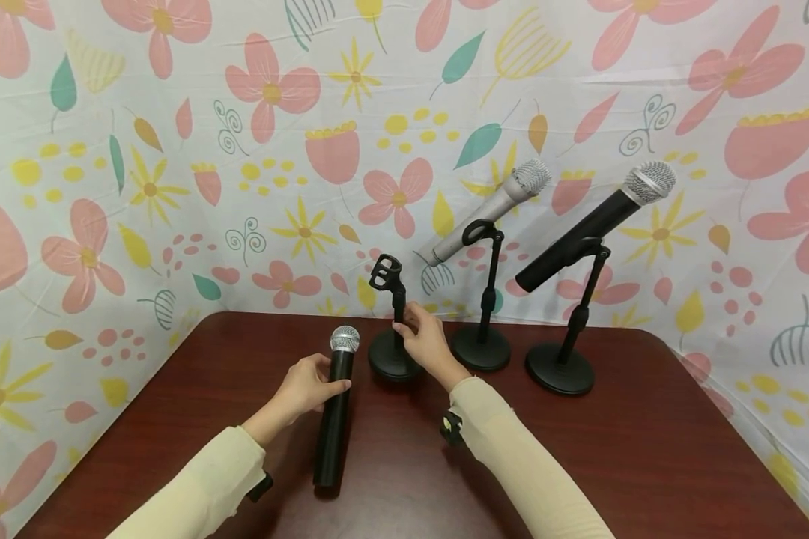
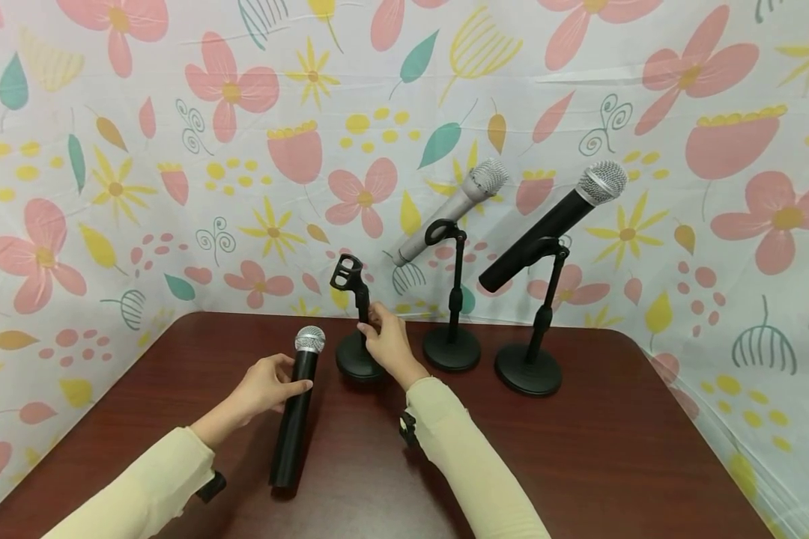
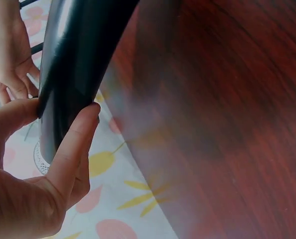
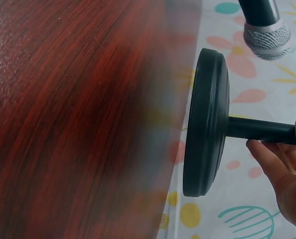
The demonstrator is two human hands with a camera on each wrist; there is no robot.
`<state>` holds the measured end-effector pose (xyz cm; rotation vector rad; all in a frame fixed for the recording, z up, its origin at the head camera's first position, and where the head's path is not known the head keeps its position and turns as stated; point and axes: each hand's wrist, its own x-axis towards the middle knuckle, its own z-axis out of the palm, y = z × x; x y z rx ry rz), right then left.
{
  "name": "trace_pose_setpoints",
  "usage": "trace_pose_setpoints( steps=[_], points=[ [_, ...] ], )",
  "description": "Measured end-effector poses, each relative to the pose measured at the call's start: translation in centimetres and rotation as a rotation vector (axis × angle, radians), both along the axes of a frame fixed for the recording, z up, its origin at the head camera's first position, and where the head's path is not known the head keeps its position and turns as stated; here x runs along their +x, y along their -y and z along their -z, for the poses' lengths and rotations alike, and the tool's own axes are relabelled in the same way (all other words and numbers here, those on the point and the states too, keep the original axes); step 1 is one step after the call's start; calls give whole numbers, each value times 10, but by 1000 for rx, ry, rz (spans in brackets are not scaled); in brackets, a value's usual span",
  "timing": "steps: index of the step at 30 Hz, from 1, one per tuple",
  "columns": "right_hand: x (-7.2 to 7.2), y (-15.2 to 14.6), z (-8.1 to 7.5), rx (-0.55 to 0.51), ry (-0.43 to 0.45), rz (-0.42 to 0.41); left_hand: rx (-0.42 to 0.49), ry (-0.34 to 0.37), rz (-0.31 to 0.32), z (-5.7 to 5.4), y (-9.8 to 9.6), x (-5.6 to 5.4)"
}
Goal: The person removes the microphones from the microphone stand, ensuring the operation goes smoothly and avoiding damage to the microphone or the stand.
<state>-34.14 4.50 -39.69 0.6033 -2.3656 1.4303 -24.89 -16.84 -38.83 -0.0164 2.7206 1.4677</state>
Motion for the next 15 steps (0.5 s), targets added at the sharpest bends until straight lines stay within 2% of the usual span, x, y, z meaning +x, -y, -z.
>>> trace_pose_setpoints(
  steps=[9,15],
  points=[
    [-3,4,3,1,-5,-3,-50,0,19,15,3,2],
    [-5,7,5,-1,-9,-4,-62,35,46,21,3,3]
  ],
)
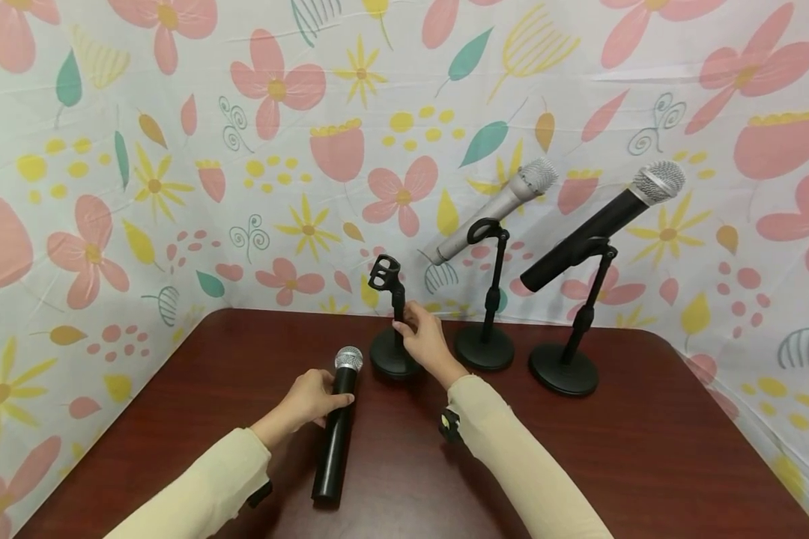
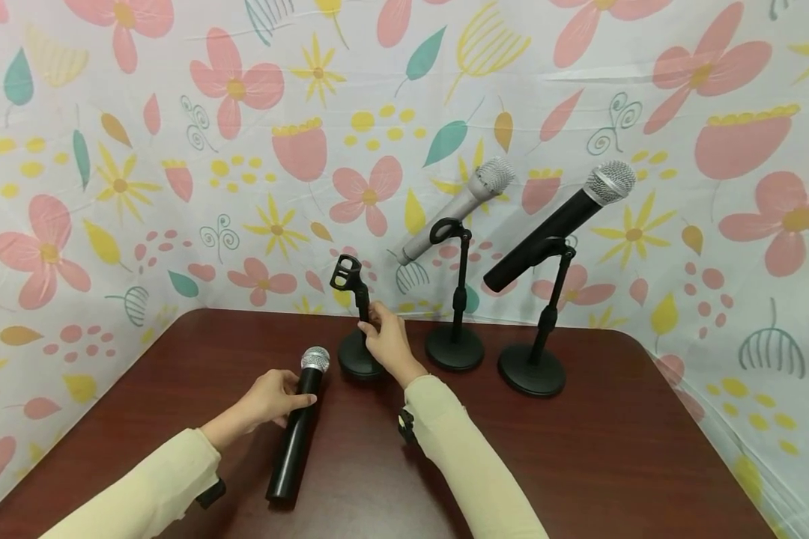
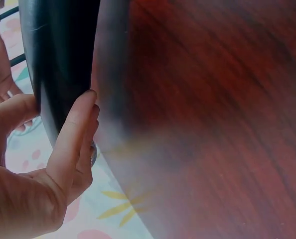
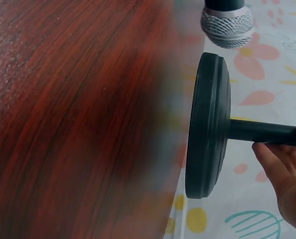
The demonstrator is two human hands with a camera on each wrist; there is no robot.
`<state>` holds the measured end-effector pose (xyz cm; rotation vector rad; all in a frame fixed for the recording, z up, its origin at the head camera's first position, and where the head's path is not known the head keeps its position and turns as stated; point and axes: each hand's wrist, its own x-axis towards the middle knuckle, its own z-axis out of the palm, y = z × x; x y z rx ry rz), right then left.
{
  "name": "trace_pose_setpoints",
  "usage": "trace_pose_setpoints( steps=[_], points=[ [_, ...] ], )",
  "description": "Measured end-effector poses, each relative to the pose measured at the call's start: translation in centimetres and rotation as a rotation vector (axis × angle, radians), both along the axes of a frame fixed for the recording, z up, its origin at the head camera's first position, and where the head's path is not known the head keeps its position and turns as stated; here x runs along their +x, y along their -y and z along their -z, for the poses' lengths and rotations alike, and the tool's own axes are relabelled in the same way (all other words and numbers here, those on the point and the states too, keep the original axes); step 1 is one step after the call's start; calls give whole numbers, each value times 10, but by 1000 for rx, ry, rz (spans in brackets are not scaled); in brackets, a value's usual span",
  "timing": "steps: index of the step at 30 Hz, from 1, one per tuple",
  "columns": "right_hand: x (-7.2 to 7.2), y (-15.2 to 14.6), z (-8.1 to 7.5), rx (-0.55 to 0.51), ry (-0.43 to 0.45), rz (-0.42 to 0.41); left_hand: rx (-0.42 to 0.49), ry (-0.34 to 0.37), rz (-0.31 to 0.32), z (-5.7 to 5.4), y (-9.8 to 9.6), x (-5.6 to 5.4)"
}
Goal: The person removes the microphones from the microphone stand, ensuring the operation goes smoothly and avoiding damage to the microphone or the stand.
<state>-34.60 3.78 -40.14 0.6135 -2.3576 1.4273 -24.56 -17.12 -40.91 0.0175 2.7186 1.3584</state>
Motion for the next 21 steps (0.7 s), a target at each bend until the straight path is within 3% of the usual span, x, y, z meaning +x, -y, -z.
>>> trace_pose_setpoints(
  steps=[11,21],
  points=[
    [-8,8,5,-19,12,-3,-28,29,31,4,-2,1],
    [-18,17,9,-22,6,-8,0,47,38,6,-4,1]
  ],
)
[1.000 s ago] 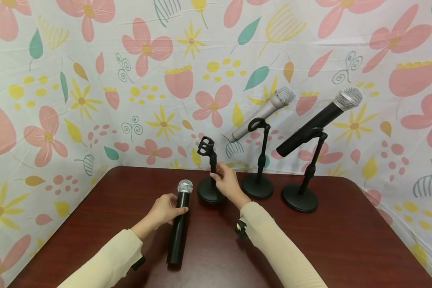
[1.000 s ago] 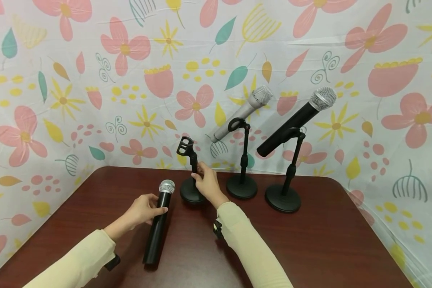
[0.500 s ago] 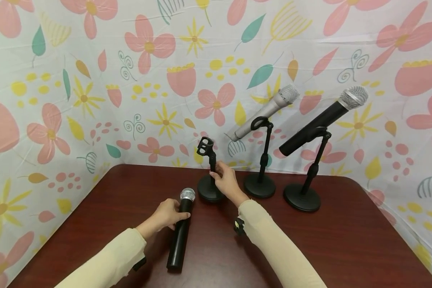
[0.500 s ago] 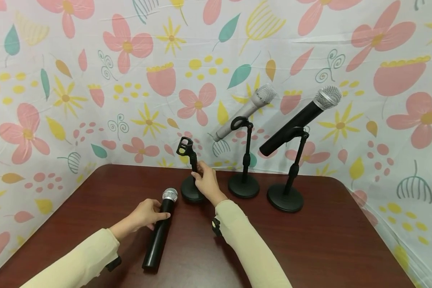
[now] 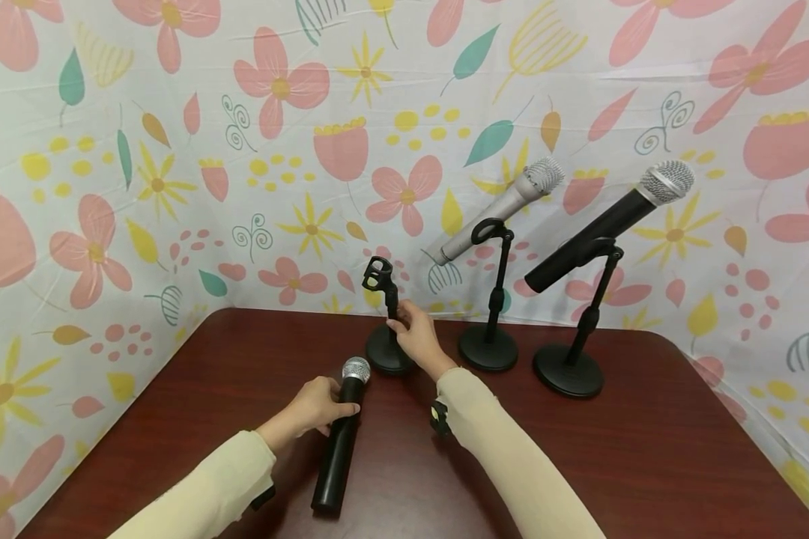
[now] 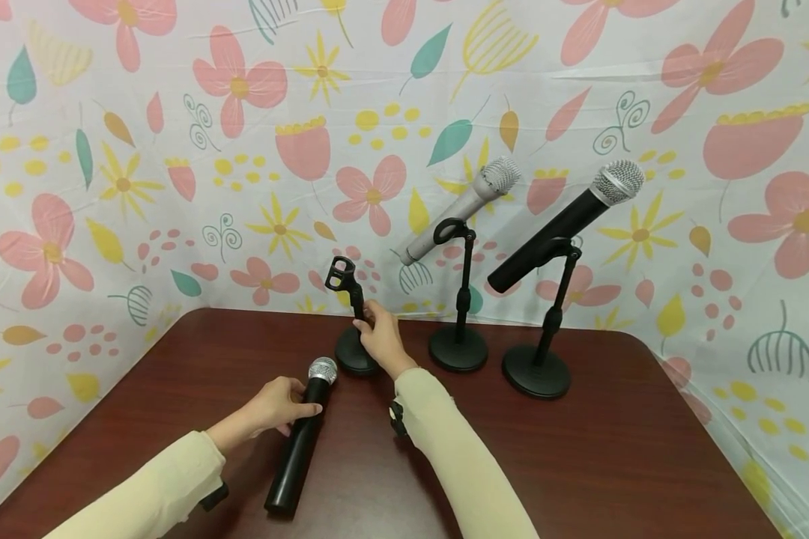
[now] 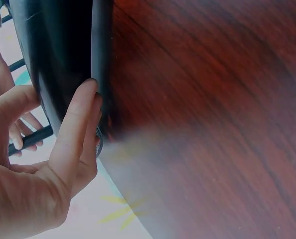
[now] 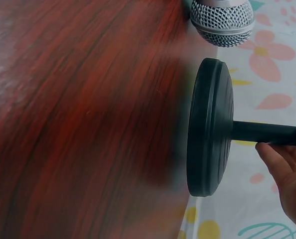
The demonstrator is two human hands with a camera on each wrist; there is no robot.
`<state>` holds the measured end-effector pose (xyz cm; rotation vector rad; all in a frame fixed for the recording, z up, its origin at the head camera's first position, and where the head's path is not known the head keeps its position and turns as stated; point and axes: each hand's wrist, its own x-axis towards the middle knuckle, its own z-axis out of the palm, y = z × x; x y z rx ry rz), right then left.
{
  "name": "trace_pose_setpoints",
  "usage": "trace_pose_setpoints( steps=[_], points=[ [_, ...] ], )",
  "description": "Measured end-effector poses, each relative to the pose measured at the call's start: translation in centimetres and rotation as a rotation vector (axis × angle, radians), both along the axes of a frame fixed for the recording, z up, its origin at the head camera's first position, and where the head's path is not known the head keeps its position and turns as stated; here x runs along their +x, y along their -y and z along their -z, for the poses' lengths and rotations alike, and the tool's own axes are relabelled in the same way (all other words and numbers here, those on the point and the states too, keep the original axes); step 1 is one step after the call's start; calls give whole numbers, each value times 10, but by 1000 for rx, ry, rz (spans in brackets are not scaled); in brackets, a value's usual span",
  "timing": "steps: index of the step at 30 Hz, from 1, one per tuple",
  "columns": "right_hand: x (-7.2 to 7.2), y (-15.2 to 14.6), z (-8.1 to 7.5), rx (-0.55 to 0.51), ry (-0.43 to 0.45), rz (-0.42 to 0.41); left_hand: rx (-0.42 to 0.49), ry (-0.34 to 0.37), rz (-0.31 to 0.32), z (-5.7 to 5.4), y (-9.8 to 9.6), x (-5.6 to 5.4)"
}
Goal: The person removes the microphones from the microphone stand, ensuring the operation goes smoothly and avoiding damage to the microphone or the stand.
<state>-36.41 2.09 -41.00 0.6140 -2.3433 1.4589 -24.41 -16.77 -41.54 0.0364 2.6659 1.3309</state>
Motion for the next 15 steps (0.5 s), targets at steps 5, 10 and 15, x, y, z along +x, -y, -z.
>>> trace_pose_setpoints(
  steps=[5,10,15],
  points=[
    [-5,6,3,-15,-23,0,-14,-2,8,1,1,1],
    [-9,13,6,-32,-8,5,-30,-11,16,4,2,0],
    [-13,19,10,-26,9,23,-35,-18,20,5,1,-1]
  ],
)
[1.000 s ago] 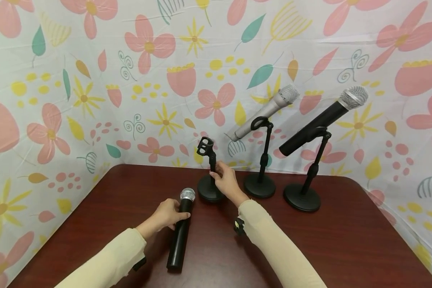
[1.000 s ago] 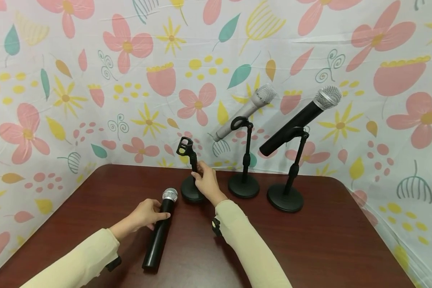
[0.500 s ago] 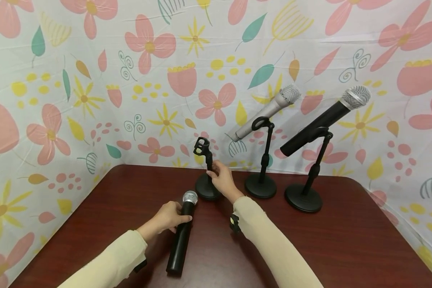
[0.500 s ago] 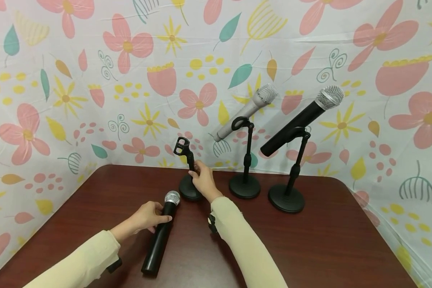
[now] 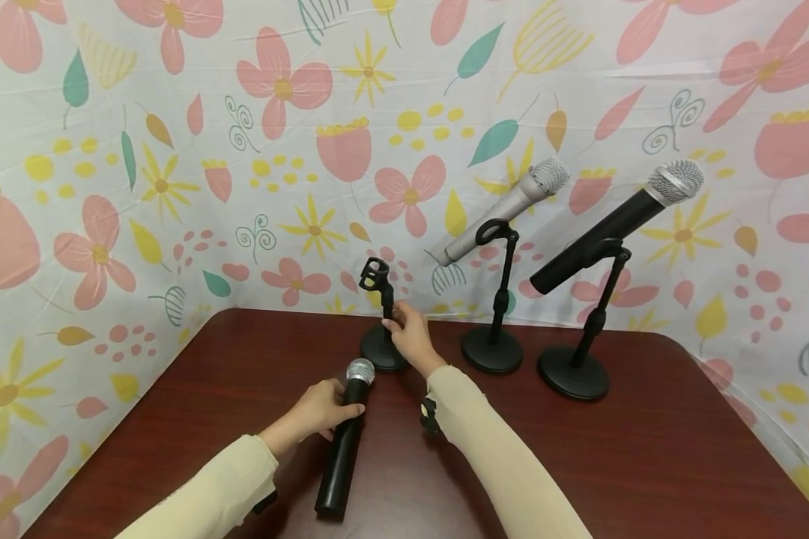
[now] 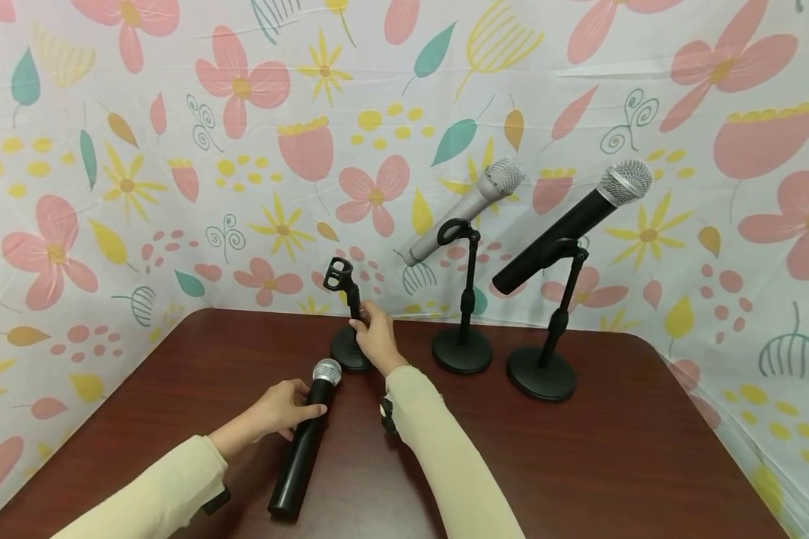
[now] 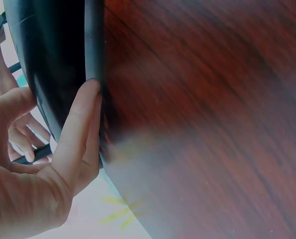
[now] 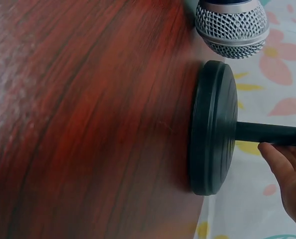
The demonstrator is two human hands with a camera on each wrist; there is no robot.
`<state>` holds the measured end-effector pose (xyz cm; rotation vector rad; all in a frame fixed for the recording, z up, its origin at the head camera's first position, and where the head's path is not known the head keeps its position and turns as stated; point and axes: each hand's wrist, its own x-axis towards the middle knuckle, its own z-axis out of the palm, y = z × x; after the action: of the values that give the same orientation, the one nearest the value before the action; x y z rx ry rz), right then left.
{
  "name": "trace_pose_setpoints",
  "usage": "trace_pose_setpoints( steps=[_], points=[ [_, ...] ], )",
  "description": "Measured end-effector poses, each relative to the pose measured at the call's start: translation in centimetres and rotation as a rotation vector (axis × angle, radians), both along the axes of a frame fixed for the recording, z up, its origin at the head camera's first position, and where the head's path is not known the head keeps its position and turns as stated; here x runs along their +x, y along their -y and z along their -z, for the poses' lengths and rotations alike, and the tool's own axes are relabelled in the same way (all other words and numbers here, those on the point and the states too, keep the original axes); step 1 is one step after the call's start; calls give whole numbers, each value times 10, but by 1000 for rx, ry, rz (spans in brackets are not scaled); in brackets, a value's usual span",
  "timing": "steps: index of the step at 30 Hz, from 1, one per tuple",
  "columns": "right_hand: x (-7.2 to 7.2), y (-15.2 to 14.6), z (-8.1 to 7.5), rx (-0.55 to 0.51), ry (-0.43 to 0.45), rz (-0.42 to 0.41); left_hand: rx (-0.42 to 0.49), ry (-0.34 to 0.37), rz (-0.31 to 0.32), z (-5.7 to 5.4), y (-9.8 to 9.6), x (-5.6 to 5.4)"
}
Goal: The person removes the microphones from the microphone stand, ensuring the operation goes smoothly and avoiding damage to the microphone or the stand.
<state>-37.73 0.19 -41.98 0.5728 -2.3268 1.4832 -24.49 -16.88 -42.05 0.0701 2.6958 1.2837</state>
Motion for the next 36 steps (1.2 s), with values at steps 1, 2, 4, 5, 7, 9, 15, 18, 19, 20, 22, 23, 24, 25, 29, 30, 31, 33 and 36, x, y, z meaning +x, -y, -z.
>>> trace_pose_setpoints(
  steps=[1,2,4,5,7,9,15,18,19,20,22,23,24,25,29,30,31,33,36],
  points=[
    [0,1,1,1,1,4,-1,-1,1,0,0,0],
    [-1,1,1,2,1,6,-1,-1,2,0,0,0],
    [0,3,2,1,-3,5,2,-4,4,1,-1,1],
    [0,3,2,0,-1,7,5,-6,6,1,-1,1],
    [-1,4,2,-4,-2,3,10,-8,9,1,-1,1],
    [-1,5,2,-1,-3,-2,13,-12,11,1,-2,1],
    [-2,8,2,-9,2,-11,4,-31,7,2,-3,-2],
    [-2,8,2,-18,1,-13,0,-39,3,2,-3,-3],
    [-2,8,2,-18,0,-14,-1,-40,0,2,-3,-4],
    [-2,8,3,-19,-5,-15,-4,-41,-3,2,-4,-4],
    [-2,8,3,-19,-5,-16,-8,-40,-8,2,-4,-4],
    [-2,8,3,-19,-5,-16,-11,-39,-10,2,-4,-3],
    [-2,8,3,-21,-5,-18,-17,-40,-10,2,-4,-3],
    [-2,8,3,-20,-5,-18,-22,-42,-9,2,-4,-3],
    [-3,7,4,-5,-2,-8,-28,-45,-8,2,-5,-4],
    [-2,7,5,0,-2,-5,-28,-45,-11,2,-5,-4],
    [-3,7,5,6,2,-2,-28,-48,-8,2,-5,-4],
    [-3,7,6,13,10,1,-24,-46,-11,2,-5,-5],
    [-4,7,7,17,23,2,-25,-50,-12,2,-6,-4]
  ],
)
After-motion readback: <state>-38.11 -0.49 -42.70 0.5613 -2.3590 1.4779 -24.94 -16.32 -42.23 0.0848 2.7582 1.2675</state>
